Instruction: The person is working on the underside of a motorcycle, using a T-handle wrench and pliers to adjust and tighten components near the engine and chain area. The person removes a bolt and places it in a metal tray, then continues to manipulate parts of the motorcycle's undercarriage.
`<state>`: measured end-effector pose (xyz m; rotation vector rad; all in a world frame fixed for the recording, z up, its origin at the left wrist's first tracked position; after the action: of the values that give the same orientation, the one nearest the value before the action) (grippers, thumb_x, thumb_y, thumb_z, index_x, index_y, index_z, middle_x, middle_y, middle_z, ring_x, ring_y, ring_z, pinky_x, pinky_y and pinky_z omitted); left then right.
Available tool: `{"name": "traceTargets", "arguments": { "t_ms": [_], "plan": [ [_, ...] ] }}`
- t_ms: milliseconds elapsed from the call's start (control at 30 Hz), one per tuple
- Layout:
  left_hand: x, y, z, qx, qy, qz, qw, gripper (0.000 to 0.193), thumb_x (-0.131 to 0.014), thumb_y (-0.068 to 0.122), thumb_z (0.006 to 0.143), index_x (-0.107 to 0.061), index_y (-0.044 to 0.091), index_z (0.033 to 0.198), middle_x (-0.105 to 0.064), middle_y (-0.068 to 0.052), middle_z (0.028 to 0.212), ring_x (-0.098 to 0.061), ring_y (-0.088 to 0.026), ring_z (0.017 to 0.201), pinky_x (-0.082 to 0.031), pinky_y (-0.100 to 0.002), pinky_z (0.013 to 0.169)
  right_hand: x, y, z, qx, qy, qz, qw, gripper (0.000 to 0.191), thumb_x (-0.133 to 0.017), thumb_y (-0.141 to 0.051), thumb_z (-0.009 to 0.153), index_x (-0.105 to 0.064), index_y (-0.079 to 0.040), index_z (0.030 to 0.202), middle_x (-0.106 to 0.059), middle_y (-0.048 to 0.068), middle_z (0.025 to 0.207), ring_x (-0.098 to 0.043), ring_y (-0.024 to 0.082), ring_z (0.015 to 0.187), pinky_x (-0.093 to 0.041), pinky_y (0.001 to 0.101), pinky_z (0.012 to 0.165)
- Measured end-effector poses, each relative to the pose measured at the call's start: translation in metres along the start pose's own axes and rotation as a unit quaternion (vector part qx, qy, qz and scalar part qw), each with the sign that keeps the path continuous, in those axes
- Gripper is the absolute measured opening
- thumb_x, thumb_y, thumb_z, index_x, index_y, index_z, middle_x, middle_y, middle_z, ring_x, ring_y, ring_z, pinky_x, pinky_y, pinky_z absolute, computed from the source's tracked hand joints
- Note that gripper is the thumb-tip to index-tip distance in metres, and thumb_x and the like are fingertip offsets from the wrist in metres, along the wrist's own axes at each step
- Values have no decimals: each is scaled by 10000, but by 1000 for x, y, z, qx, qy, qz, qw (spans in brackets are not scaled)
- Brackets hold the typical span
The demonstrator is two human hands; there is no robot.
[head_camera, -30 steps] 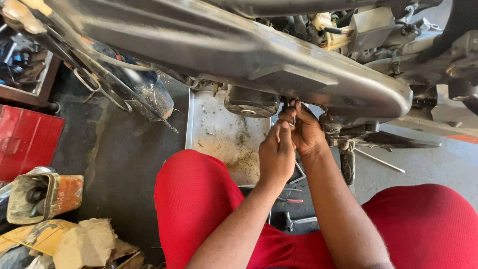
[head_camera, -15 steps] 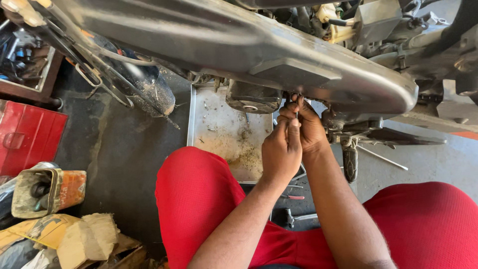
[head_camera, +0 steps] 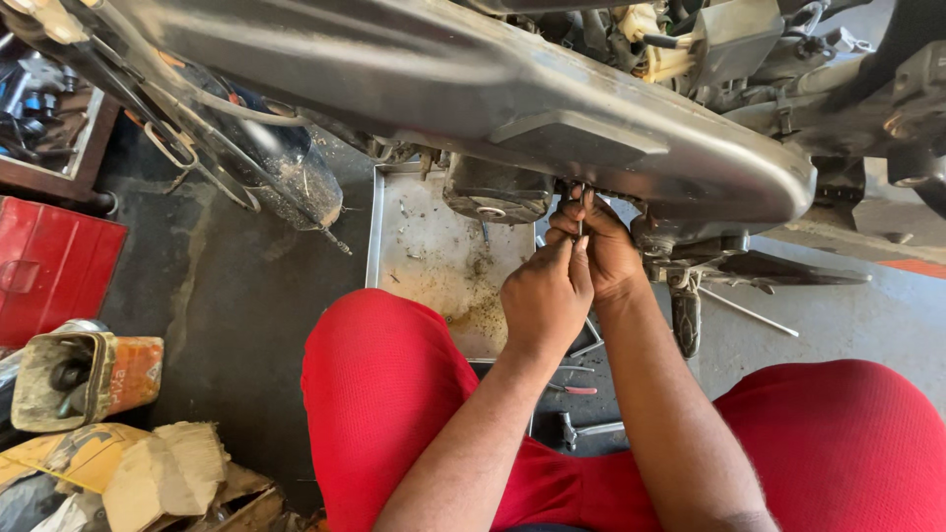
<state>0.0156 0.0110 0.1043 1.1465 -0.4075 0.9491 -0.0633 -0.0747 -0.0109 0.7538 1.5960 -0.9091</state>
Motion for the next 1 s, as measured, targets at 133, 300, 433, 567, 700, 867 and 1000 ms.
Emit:
{"name": "traceTargets", "arguments": {
  "t_ms": [133,300,433,567,700,867,1000],
  "plan": [
    [-10,-8,-4,23,11,-73,997,273,-577,263,1063,-687,90,882,-710,-81,741,-695,-267,612,-530,-378,539,5,1,-3,-14,14,25,1000,177,-703,-213,989,-684,-66,1087,-609,4,829,-528,130,792,-473,276,805],
    [-53,-31,-15,336,-116,-595,721,328,-583,330,1094,-724,42,1029,-619,-20,683,-562,-145,524,-464,-291,505,3,0,-13,-39,-70,30,996,206,-695,-146,1035,-661,-30,1202,-640,56,963,-573,93,810,-532,207,590],
    [-64,-40,-22,440,-149,-647,604,329,-566,363,1064,-701,63,1063,-575,-3,678,-544,-126,511,-461,-259,499,7,0,-13,-26,-35,-5,999,216,-722,-174,933,-623,-83,1102,-605,-2,895,-592,175,901,-601,321,837],
    [-65,-52,-28,519,-109,-549,646,381,-534,405,1053,-679,68,953,-482,46,628,-401,-80,454,-338,-248,417,13,-4,-8,-21,2,-94,995,199,-773,-209,942,-645,-104,1052,-612,-6,910,-567,172,943,-481,308,749],
    [-59,-56,-31,516,-12,-544,662,379,-536,389,1056,-614,74,861,-420,50,600,-342,-73,442,-281,-259,395,8,-2,-5,-53,-57,-65,995,225,-830,-241,940,-640,-119,937,-581,-17,859,-528,167,896,-465,346,769],
    [-51,-44,-27,449,-39,-532,717,392,-569,393,1048,-661,59,864,-442,54,598,-385,-39,473,-328,-234,435,7,-2,-5,-42,-16,-86,995,298,-858,-264,859,-700,-100,1051,-606,-11,895,-540,164,909,-445,290,712],
    [-43,-37,-19,403,-28,-542,737,379,-580,393,1033,-678,70,860,-459,50,586,-393,-41,470,-331,-229,432,6,-5,-5,-20,-14,-93,995,312,-838,-258,856,-712,-66,1068,-636,3,919,-560,170,914,-481,303,770]
  ]
}}
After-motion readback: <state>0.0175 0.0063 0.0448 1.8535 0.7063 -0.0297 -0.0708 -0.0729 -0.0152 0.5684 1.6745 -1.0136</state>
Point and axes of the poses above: each hand's wrist, its own z-axis towards the middle knuckle, its own x-axis out of the back of the hand, y = z × x, the point moved 4 cm from there along z, towards the middle knuckle
